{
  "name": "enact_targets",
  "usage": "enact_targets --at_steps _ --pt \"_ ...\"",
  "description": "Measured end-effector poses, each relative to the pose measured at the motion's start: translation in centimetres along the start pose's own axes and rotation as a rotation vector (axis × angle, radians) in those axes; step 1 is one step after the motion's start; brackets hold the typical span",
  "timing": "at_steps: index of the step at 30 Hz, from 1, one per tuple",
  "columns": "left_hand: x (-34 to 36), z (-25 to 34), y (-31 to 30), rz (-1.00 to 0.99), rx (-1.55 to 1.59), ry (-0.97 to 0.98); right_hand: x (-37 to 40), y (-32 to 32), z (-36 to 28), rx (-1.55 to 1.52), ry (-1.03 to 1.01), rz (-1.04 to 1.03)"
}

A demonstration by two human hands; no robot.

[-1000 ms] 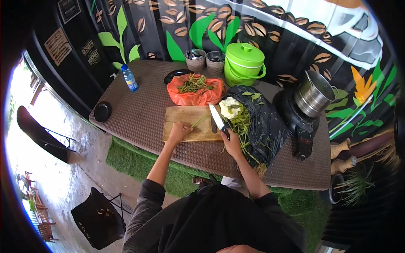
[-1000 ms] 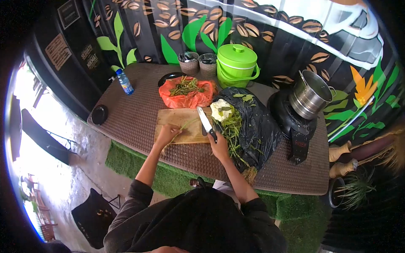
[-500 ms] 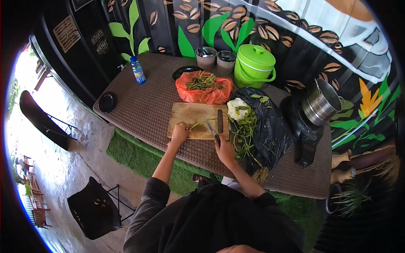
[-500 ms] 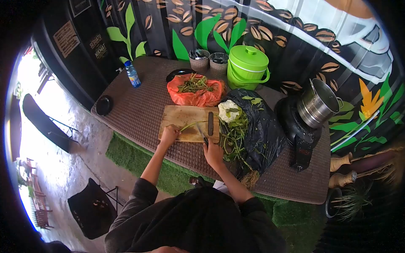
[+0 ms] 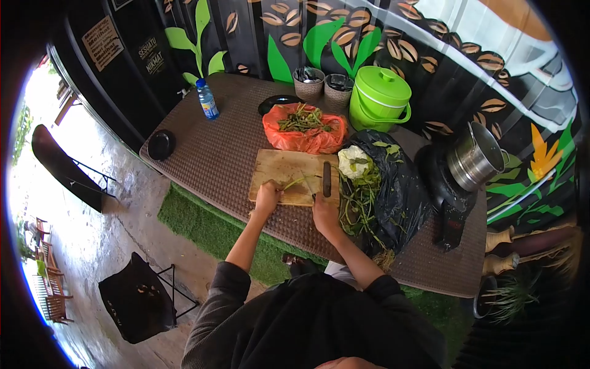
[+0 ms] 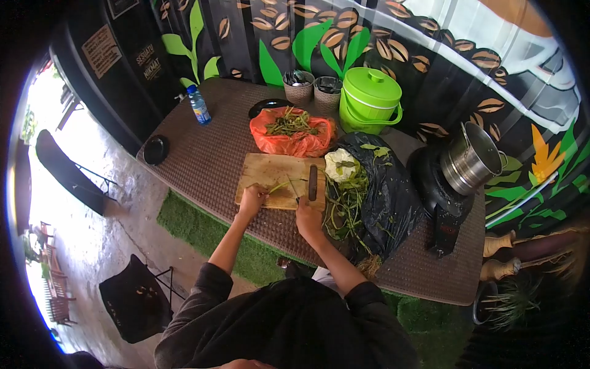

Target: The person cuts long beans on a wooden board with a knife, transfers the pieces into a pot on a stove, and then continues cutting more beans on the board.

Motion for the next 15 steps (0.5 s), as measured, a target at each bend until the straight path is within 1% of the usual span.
enact_targets --at_steps 1,3,4,6,7,9,11,13,14,15 --pt "0.0 0.0 0.0 0.012 0.016 -0.006 -0.6 -0.1 0.0 -0.001 -0.005 -0.002" --pt "0.2 0.2 -0.1 0.013 -0.002 -0.038 -1.5 -0.3 0.0 -0.104 0.065 -0.136" --pt "0.1 0.6 -0.3 0.011 -0.018 -0.063 -1.5 -0.9 0.3 -0.105 0.070 -0.134" --pt "-0.6 0.4 -0.6 0.027 -0.047 -0.060 -0.9 -2.3 1.5 -0.257 0.059 -0.173" --pt "-1.0 0.3 -0.6 0.049 -0.076 -0.062 -0.5 -2.8 1.9 -0.258 0.065 -0.172" --pt "-1.9 0.9 -0.7 0.020 -0.072 -0.065 0.8 -3.7 2.9 -0.400 0.177 -0.178" --pt "-3.1 2.3 -0.3 -0.011 -0.064 -0.065 2.1 -4.6 3.9 -0.450 0.226 -0.139" --pt "-4.3 3.5 1.2 -0.008 0.027 0.113 3.3 -6.0 4.6 -0.558 0.321 -0.088" --pt "-4.9 4.0 2.0 -0.015 0.029 0.120 3.7 -6.0 5.1 -0.558 0.329 -0.082" --pt "-5.6 4.1 3.4 -0.027 -0.012 0.217 4.1 -5.9 5.7 -0.566 0.307 -0.027"
Point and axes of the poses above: each hand's wrist, its own x-axis away from the middle knuckle, its own y-axis out of the palm, z = x × y, the point moved 2 cm from there along -x, towards the middle knuckle
